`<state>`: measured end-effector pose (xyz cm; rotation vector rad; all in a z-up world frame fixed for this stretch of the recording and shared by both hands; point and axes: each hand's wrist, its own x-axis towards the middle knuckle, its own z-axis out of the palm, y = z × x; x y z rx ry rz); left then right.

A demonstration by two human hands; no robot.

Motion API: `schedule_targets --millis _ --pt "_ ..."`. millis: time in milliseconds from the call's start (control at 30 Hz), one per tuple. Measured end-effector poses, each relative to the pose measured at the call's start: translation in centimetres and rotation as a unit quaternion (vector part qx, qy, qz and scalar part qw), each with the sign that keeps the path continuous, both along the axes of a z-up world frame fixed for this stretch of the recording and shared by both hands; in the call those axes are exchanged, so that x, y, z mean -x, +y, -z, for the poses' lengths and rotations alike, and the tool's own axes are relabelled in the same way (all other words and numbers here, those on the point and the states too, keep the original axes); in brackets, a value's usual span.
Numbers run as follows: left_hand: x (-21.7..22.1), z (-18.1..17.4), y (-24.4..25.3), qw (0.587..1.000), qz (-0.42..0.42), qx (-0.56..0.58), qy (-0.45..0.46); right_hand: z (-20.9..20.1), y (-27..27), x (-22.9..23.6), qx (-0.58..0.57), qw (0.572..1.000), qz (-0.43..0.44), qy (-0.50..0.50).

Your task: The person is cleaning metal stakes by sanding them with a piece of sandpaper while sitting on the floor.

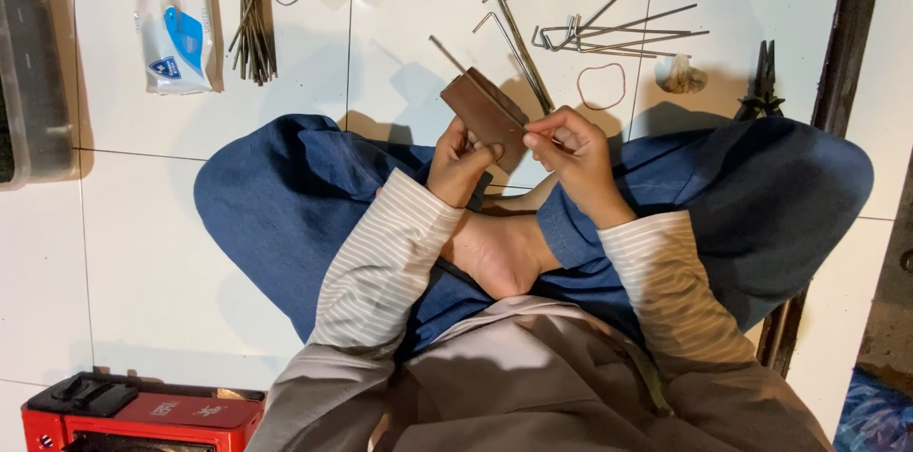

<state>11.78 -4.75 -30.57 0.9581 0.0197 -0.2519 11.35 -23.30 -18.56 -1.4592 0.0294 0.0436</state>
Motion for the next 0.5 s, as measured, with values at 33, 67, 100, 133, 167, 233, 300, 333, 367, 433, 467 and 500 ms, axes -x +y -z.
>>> schedule_targets --millis 33,67,100,133,167,233,300,333,367,433,467,500 --pt "-0.1 -2.4 0.1 1.000 -0.001 0.000 0.001 -0.1 -0.2 0.0 0.000 1.000 -0.001 0.001" --pt "-0.2 -4.8 0.1 0.994 0.022 0.101 0.028 -0.3 -0.4 0.0 -0.019 1.000 -0.003 0.023" --pt "-0.2 -7.2 0.2 0.977 0.044 0.202 0.055 -0.4 -0.6 0.1 -0.037 0.998 -0.005 0.046" --pt "-0.2 -5.8 0.3 0.977 0.043 0.202 0.056 -1.0 -0.7 0.3 -0.037 0.998 -0.005 0.047" --pt "-0.2 -4.4 0.5 0.974 0.048 0.205 0.082 -1.5 -0.7 0.3 -0.064 0.996 -0.006 0.063" --pt "-0.1 -2.9 0.8 0.971 0.051 0.207 0.109 -2.3 -0.6 0.6 -0.091 0.993 -0.009 0.080" --pt "-0.1 -2.5 0.8 0.970 0.066 0.211 0.104 -2.9 -0.7 0.9 -0.108 0.987 0.000 0.119" --pt "-0.2 -2.7 0.6 0.970 0.066 0.211 0.104 -3.2 -0.8 0.9 -0.107 0.987 -0.001 0.120" --pt "-0.3 -2.9 0.4 0.975 0.070 0.196 0.078 -3.6 -0.9 0.8 -0.134 0.978 -0.012 0.158" --pt "-0.3 -3.0 0.2 0.979 0.075 0.181 0.053 -3.8 -1.2 0.8 -0.161 0.967 -0.022 0.196" --pt "-0.3 -3.0 0.1 0.980 0.073 0.179 0.047 -3.7 -1.4 0.7 -0.174 0.956 -0.035 0.232" --pt "-0.3 -2.9 0.1 0.981 0.070 0.177 0.041 -3.5 -1.6 0.7 -0.187 0.944 -0.048 0.267"
